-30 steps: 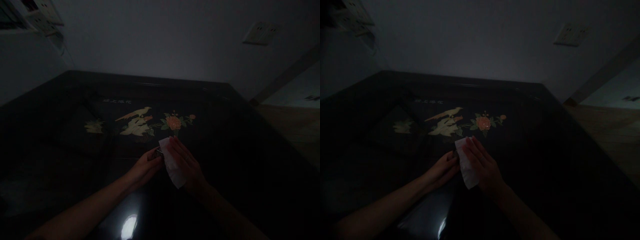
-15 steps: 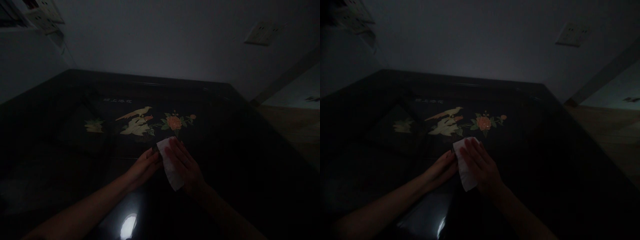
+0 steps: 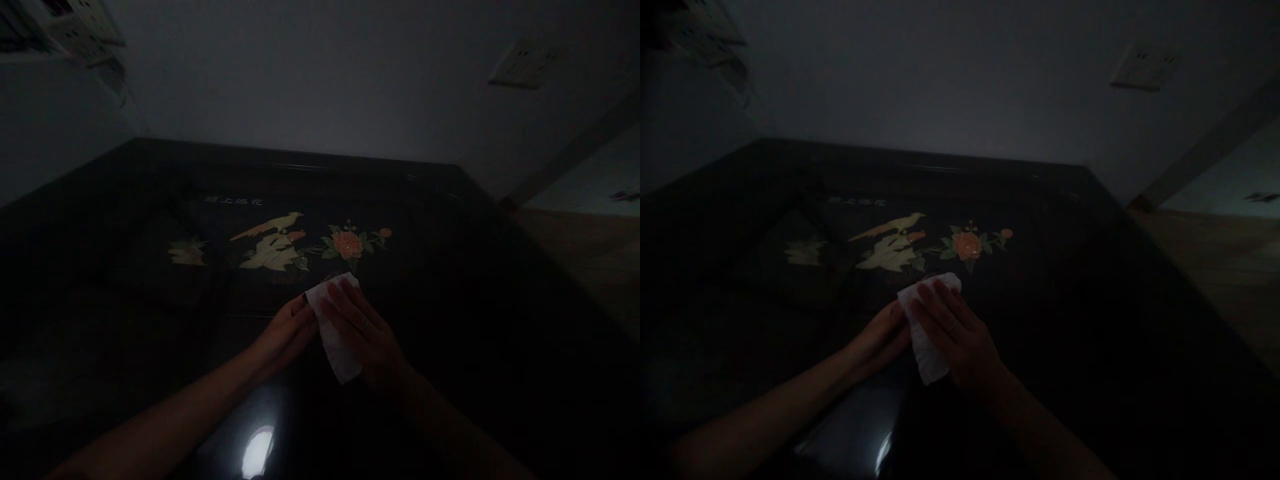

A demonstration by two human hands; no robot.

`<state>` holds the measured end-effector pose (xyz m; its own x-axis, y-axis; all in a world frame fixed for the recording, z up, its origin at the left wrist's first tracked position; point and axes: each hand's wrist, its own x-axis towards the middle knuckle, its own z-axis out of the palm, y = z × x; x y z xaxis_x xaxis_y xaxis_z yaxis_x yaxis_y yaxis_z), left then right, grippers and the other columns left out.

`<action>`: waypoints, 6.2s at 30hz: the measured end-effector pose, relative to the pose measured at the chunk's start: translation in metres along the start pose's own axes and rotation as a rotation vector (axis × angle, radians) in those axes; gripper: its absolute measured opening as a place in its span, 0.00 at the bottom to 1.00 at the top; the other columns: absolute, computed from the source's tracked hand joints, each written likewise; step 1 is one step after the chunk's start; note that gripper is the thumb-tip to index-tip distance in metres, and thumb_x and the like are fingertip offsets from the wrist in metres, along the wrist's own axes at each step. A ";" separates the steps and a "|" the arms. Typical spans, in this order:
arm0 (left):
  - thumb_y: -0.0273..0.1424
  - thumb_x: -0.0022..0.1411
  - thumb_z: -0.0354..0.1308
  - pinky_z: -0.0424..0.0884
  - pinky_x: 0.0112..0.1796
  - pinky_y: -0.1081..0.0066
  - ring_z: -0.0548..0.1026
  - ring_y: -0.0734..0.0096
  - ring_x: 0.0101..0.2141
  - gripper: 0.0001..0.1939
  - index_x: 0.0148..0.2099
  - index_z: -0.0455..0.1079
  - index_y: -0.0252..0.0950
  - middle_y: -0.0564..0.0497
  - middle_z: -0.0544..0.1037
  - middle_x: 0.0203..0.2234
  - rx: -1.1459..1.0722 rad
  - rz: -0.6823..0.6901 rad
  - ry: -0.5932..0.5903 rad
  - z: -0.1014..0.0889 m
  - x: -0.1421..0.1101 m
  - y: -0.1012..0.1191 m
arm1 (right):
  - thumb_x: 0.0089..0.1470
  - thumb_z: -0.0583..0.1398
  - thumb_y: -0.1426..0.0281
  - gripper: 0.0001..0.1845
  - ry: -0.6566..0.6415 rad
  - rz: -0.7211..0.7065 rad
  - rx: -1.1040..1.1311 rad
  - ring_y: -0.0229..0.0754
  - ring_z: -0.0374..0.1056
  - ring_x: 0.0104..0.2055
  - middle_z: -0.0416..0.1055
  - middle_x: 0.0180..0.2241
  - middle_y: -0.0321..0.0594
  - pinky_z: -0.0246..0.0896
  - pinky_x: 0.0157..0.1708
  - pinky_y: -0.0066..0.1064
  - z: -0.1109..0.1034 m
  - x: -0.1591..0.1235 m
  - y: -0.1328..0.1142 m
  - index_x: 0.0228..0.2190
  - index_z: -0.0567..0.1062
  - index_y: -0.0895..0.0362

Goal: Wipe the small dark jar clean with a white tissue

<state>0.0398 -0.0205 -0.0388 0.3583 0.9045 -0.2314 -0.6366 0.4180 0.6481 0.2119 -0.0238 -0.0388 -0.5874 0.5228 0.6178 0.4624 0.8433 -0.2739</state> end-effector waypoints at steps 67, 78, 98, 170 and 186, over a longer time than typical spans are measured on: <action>0.35 0.39 0.75 0.64 0.54 0.60 0.71 0.50 0.54 0.40 0.55 0.70 0.33 0.40 0.76 0.51 0.222 0.063 0.109 -0.017 0.004 -0.006 | 0.64 0.50 0.65 0.26 0.215 0.629 0.682 0.47 0.54 0.65 0.56 0.64 0.35 0.53 0.63 0.46 0.010 -0.008 -0.003 0.62 0.58 0.45; 0.25 0.38 0.71 0.68 0.52 0.61 0.72 0.50 0.53 0.40 0.57 0.68 0.33 0.40 0.75 0.52 0.290 0.078 0.203 -0.011 0.006 -0.001 | 0.44 0.69 0.60 0.20 0.568 1.377 1.145 0.53 0.74 0.48 0.79 0.43 0.42 0.68 0.50 0.46 0.031 -0.010 0.003 0.40 0.79 0.55; 0.29 0.41 0.73 0.65 0.55 0.60 0.72 0.52 0.53 0.37 0.56 0.68 0.36 0.41 0.75 0.52 0.222 0.125 0.190 -0.013 0.006 -0.005 | 0.64 0.49 0.65 0.25 0.178 0.634 0.674 0.47 0.50 0.67 0.53 0.66 0.35 0.47 0.65 0.47 0.010 -0.012 -0.008 0.62 0.59 0.45; 0.25 0.42 0.70 0.68 0.52 0.62 0.73 0.53 0.52 0.36 0.57 0.68 0.37 0.43 0.75 0.52 0.310 0.082 0.159 -0.011 0.004 -0.003 | 0.63 0.47 0.71 0.28 0.070 0.338 0.398 0.46 0.48 0.68 0.49 0.67 0.34 0.49 0.65 0.44 -0.004 -0.002 -0.006 0.64 0.54 0.48; 0.25 0.38 0.69 0.66 0.53 0.62 0.71 0.50 0.54 0.38 0.55 0.68 0.33 0.41 0.75 0.52 0.334 0.057 0.093 -0.010 0.002 0.000 | 0.54 0.56 0.68 0.23 0.215 0.902 0.865 0.50 0.69 0.55 0.74 0.52 0.40 0.66 0.53 0.43 -0.002 0.003 0.002 0.52 0.74 0.53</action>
<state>0.0335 -0.0180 -0.0460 0.2552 0.9359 -0.2427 -0.3903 0.3294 0.8598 0.2119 -0.0211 -0.0361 -0.1345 0.9899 0.0458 0.0094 0.0475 -0.9988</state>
